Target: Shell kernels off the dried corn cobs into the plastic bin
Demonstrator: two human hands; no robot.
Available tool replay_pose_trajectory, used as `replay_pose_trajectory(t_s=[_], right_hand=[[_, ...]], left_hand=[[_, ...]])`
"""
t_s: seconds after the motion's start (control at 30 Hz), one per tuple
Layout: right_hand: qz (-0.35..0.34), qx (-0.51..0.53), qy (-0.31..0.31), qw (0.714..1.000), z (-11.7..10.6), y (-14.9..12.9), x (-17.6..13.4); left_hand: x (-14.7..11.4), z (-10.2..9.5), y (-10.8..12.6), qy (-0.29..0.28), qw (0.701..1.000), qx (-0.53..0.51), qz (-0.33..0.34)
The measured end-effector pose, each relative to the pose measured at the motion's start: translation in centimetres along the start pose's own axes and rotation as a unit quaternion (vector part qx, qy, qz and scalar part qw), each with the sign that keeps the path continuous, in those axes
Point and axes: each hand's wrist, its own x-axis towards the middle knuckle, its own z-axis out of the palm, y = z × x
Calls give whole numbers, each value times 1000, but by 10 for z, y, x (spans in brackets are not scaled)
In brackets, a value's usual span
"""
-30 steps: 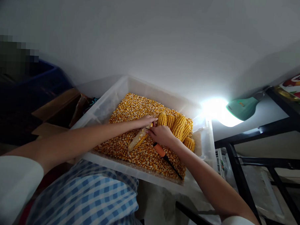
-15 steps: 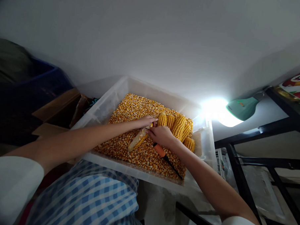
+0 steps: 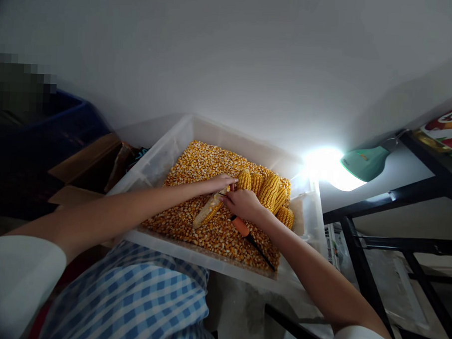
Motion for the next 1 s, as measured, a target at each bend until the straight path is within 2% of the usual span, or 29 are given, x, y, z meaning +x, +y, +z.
replay_pose_trajectory(t_s=[0.63,1.0], right_hand=[[18,2,-17,1000,-4,-2,-1],[-4,-2,-10,1000,1,1,1]], left_hand=[[1,0,0,2,1000,-6,-5],[-1,0,3,1,1000,-3,0]])
